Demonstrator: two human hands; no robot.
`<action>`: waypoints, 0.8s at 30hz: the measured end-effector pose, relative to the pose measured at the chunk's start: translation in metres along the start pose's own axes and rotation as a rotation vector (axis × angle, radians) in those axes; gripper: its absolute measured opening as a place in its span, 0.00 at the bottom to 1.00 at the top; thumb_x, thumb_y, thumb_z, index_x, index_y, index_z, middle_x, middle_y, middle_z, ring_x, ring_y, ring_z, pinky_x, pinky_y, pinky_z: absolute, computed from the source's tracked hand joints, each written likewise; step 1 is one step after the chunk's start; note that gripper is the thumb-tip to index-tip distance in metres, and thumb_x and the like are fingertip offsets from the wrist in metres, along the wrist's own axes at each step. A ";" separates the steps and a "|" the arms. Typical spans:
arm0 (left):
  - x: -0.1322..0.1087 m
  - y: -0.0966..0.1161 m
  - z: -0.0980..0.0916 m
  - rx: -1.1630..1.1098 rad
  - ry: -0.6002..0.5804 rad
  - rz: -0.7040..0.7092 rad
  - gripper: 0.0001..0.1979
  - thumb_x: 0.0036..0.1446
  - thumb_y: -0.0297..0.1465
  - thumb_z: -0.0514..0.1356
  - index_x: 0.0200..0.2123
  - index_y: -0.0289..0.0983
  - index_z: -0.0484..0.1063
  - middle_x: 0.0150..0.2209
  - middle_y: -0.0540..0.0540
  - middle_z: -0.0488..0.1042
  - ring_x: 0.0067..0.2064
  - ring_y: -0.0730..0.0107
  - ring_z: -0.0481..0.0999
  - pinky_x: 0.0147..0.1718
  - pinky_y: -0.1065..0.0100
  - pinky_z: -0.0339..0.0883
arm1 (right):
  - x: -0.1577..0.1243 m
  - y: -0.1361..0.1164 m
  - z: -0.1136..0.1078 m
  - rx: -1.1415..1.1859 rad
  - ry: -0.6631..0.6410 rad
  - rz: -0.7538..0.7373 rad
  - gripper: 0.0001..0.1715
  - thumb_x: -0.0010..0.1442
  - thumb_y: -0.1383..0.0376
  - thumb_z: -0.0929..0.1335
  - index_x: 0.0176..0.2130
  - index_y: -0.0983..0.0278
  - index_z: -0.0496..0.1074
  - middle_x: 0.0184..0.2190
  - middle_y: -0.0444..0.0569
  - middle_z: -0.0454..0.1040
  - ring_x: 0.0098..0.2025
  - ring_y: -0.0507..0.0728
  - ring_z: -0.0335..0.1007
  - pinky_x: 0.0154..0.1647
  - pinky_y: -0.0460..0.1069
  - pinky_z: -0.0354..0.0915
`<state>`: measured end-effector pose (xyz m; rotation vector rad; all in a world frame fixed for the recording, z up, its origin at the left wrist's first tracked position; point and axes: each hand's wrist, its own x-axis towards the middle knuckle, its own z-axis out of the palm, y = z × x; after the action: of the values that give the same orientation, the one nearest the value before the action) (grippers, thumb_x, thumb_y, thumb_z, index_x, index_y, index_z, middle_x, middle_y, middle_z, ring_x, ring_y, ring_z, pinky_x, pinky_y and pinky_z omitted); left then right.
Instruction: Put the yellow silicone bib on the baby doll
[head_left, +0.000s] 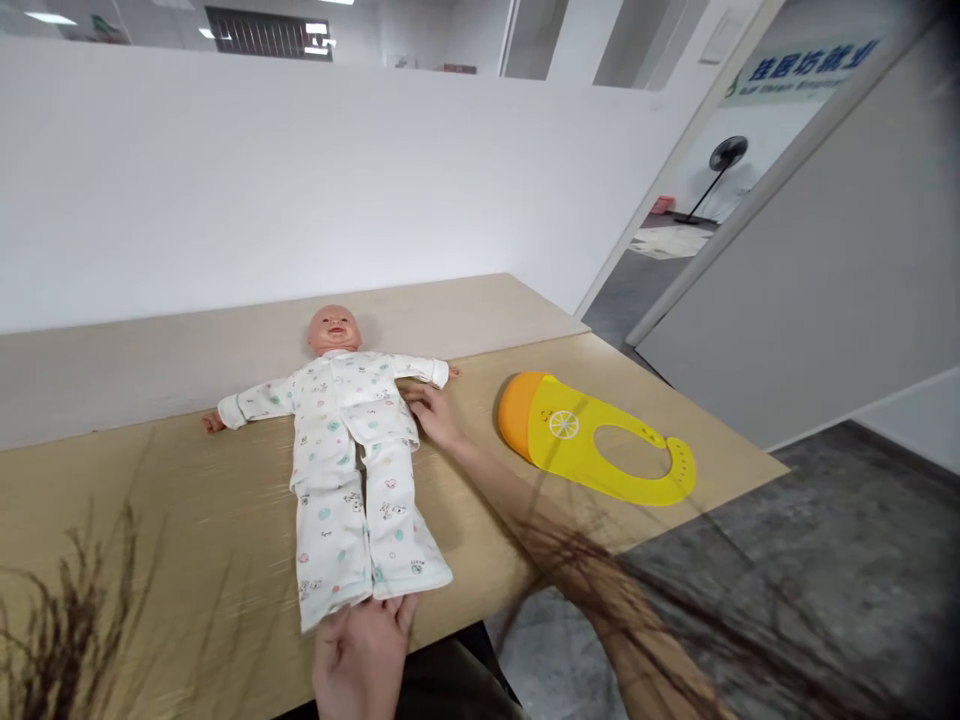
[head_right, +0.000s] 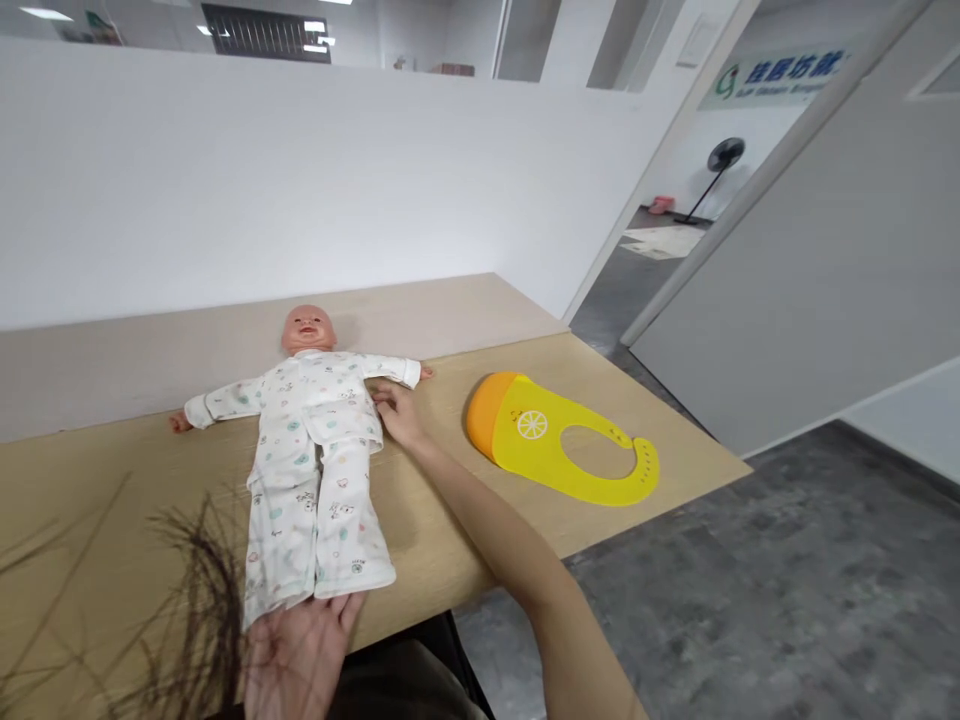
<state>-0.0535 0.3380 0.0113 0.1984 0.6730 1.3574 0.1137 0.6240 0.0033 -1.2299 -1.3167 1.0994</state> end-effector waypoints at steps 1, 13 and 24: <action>-0.004 -0.002 -0.003 -0.045 -0.017 -0.003 0.24 0.58 0.52 0.55 0.49 0.50 0.82 0.62 0.42 0.72 0.68 0.46 0.63 0.66 0.37 0.52 | -0.007 -0.001 -0.001 -0.017 -0.004 -0.027 0.18 0.56 0.70 0.65 0.47 0.64 0.73 0.44 0.53 0.78 0.48 0.59 0.76 0.56 0.56 0.70; -0.058 -0.022 -0.007 0.403 0.016 0.071 0.18 0.54 0.42 0.68 0.45 0.42 0.83 0.52 0.35 0.79 0.56 0.44 0.77 0.54 0.51 0.72 | -0.060 -0.017 -0.003 -0.117 0.018 -0.055 0.17 0.56 0.75 0.64 0.45 0.66 0.72 0.44 0.54 0.78 0.47 0.57 0.75 0.54 0.52 0.69; -0.047 0.006 -0.034 1.857 0.024 1.096 0.23 0.58 0.22 0.57 0.55 0.41 0.77 0.68 0.37 0.62 0.69 0.45 0.61 0.60 0.45 0.67 | -0.069 -0.003 -0.002 -0.179 0.084 -0.108 0.13 0.57 0.76 0.63 0.41 0.66 0.71 0.42 0.52 0.78 0.43 0.55 0.73 0.50 0.50 0.67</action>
<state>-0.0799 0.2863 0.0027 2.2721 1.8196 1.2090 0.1156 0.5551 0.0011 -1.3043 -1.4231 0.8592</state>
